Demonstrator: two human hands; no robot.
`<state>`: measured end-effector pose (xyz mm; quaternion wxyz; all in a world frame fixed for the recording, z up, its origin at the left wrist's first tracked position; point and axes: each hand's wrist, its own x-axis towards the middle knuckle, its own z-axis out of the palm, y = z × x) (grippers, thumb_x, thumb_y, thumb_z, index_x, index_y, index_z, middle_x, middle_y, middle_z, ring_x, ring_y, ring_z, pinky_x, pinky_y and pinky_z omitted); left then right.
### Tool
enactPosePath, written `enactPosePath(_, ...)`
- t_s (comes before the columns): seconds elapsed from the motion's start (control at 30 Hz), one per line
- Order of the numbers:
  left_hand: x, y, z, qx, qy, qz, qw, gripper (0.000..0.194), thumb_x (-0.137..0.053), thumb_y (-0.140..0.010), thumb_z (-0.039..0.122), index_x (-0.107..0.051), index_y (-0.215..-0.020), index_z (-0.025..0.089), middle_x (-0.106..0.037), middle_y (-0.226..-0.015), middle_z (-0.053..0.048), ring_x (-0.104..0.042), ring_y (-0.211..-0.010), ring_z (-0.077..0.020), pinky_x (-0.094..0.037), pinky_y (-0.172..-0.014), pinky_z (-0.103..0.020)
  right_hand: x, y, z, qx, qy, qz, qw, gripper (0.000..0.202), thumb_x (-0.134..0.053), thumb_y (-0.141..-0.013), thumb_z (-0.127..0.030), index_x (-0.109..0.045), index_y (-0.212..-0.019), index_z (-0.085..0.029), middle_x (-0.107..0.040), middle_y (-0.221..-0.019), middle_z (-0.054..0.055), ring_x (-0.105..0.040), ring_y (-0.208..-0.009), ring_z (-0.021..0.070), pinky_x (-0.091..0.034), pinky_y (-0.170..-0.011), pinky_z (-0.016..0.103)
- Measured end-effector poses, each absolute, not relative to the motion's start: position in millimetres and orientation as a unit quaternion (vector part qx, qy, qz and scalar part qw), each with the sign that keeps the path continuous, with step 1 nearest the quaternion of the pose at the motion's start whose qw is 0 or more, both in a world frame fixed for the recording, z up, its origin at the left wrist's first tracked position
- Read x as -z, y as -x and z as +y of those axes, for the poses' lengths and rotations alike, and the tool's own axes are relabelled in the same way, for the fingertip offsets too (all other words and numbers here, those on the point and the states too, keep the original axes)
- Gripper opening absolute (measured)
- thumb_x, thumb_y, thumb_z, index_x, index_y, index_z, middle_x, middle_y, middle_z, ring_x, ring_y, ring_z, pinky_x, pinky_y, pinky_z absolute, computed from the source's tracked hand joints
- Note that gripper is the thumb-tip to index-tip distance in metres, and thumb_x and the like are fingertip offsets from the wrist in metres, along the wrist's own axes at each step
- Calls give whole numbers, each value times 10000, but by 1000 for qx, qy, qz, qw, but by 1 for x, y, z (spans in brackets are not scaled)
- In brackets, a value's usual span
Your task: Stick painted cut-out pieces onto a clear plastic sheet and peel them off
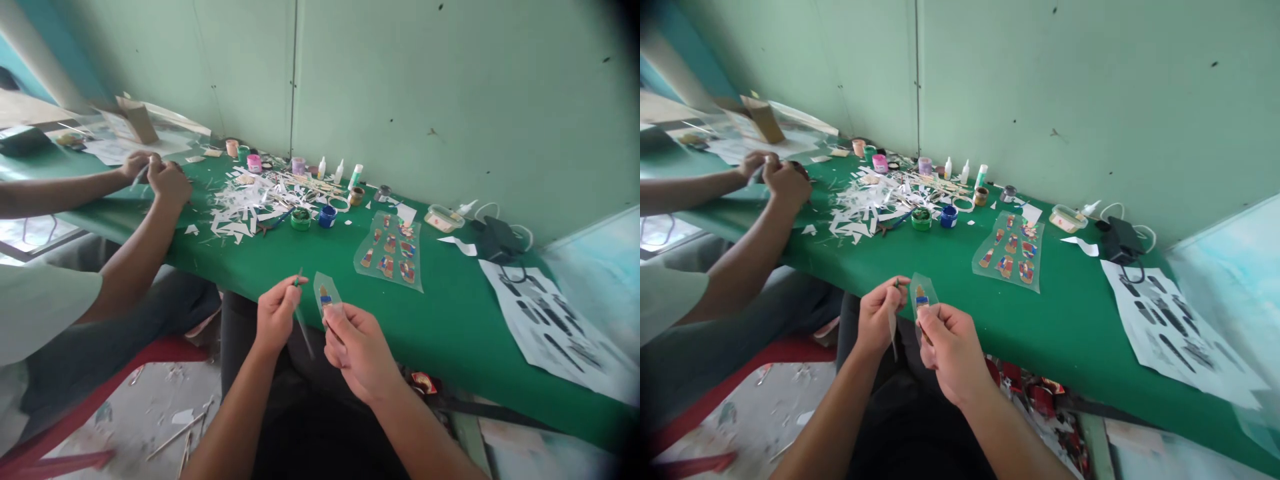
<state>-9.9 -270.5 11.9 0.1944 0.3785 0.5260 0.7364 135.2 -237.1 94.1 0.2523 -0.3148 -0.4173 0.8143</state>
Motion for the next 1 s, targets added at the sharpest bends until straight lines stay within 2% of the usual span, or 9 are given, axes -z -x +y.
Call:
enactPosePath(0.13,-15,36,-278,-779,-304,514,192,343,-567,-944,456,-706,-1011,149,-446,-614,32,-368,-529,-83,-292,-499,-208,-90,-135,-235,-803,318,-440,246,399,-758,-803,-465,-529,-647,-178,-349,-420,-113,-259,-365,21,-198,-387,196)
enactPosePath(0.23,-24,45,-288,-740,-311,577,150,328,-562,-952,432,-714,-1032,152,-443,-600,35,-362,-522,-85,-286,-494,-208,-90,-129,-227,-785,314,-461,270,379,-722,-836,-478,-558,-683,-173,-373,-421,-106,-270,-363,23,-204,-392,197)
enactPosePath(0.37,-39,32,-295,-630,-461,612,124,289,-550,-964,344,-750,-1066,163,-626,-717,-31,-562,-670,-136,-430,-629,-236,-96,-120,-217,-770,302,-471,305,361,-699,-859,-472,-558,-705,-178,-378,-430,-105,-271,-365,28,-202,-388,197)
enactPosePath(0.47,-45,15,-292,-596,-550,565,150,289,-530,-971,304,-758,-1088,171,-703,-794,-60,-635,-729,-163,-460,-671,-251,-100,-117,-213,-770,289,-471,320,372,-713,-848,-459,-534,-676,-183,-366,-426,-107,-276,-364,32,-223,-383,198)
enactPosePath(0.73,-41,2,-285,-620,-556,535,144,266,-541,-965,275,-761,-1077,175,-670,-694,-31,-551,-584,-123,-385,-557,-230,-103,-122,-213,-807,270,-426,307,359,-741,-833,-427,-533,-675,-181,-360,-421,-113,-242,-364,23,-202,-371,175)
enactPosePath(1.0,-35,-6,-280,-654,-519,543,89,231,-555,-956,263,-753,-1023,167,-627,-669,-19,-517,-592,-122,-371,-555,-234,-108,-122,-213,-800,264,-437,316,358,-748,-831,-418,-537,-668,-180,-355,-431,-112,-244,-373,22,-212,-378,173)
